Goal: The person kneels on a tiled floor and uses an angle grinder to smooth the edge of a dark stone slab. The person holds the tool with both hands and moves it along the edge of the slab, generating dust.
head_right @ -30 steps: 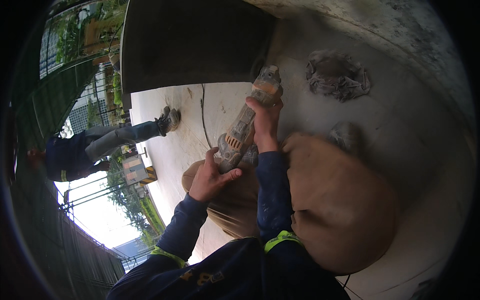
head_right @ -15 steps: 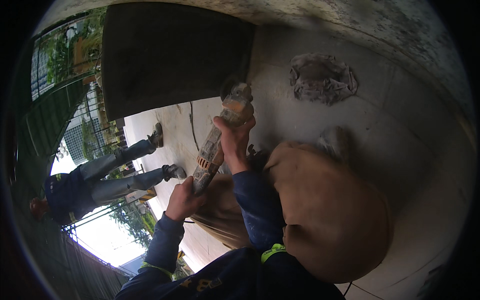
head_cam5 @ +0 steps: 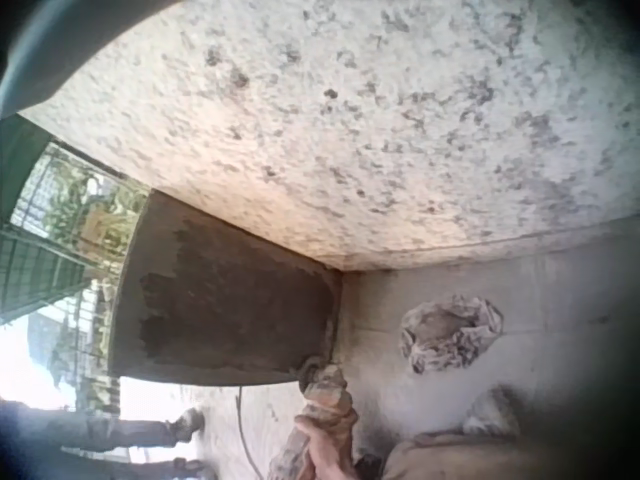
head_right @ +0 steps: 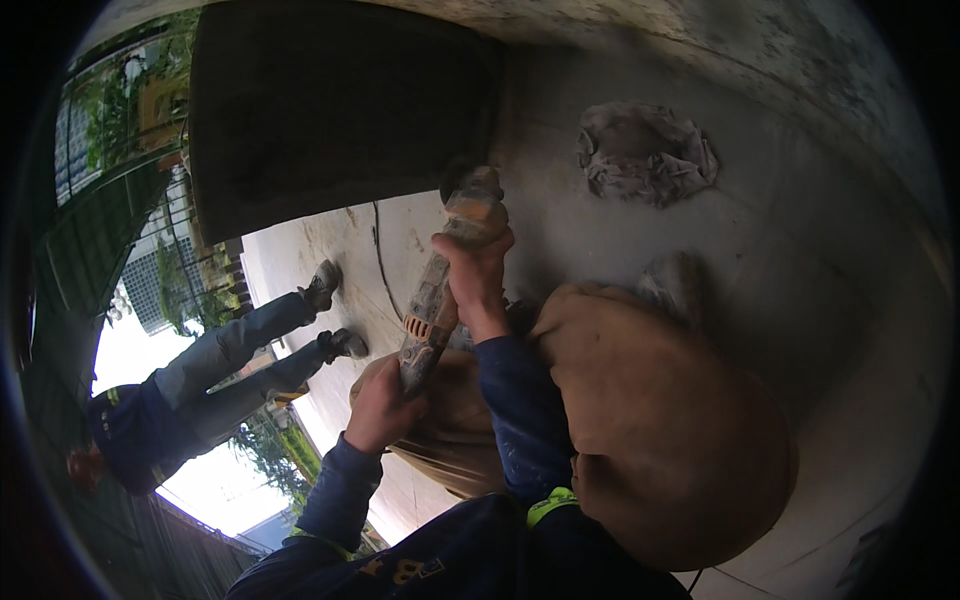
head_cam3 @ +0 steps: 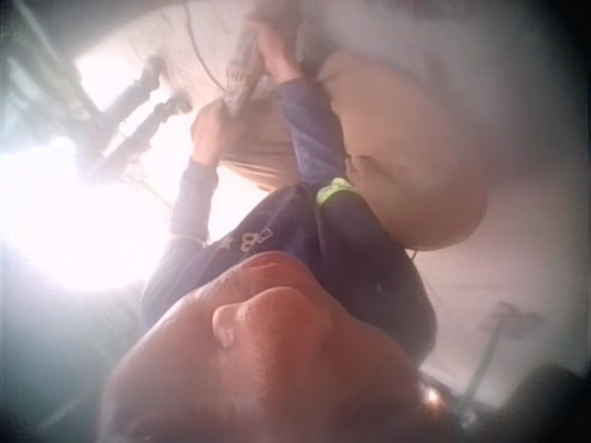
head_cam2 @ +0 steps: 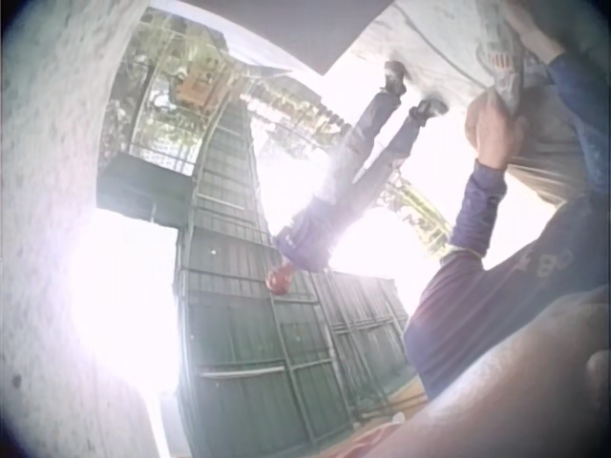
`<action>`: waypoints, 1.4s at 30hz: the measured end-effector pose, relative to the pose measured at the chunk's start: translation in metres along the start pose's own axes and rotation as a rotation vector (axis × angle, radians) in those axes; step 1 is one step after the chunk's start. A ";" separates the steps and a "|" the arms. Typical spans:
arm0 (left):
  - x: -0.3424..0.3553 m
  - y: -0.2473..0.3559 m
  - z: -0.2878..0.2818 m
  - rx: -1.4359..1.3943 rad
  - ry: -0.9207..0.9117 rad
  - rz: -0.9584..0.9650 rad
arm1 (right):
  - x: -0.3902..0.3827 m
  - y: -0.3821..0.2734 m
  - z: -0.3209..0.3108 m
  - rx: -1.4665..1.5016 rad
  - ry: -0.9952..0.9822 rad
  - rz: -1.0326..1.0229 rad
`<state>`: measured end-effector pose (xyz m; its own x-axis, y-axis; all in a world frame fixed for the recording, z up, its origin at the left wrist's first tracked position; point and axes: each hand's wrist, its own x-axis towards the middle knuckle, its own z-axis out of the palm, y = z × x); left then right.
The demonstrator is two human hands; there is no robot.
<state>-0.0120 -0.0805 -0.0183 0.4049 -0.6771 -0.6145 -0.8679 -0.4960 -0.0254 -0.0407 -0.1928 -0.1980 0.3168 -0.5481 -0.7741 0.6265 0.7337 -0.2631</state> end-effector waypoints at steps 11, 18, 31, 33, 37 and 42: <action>0.007 0.004 -0.001 0.034 0.015 -0.001 | 0.005 -0.005 0.005 -0.075 -0.004 -0.034; 0.013 0.020 -0.010 0.015 -0.082 -0.184 | 0.003 -0.022 0.005 -0.033 -0.019 -0.021; 0.004 0.013 -0.007 0.011 -0.046 -0.053 | 0.002 -0.008 0.001 -0.041 0.005 0.014; 0.004 0.002 -0.001 -0.041 0.024 0.012 | 0.004 -0.003 0.003 -0.031 0.010 0.010; 0.005 0.000 -0.002 -0.045 -0.020 -0.030 | 0.002 0.004 0.003 -0.021 0.006 0.043; 0.008 0.017 -0.014 -0.059 -0.190 -0.333 | -0.004 0.001 0.005 -0.035 0.033 0.047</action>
<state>-0.0195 -0.1016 -0.0128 0.5961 -0.3637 -0.7158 -0.6780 -0.7055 -0.2062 -0.0384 -0.1917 -0.1920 0.3216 -0.4996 -0.8044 0.5857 0.7724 -0.2455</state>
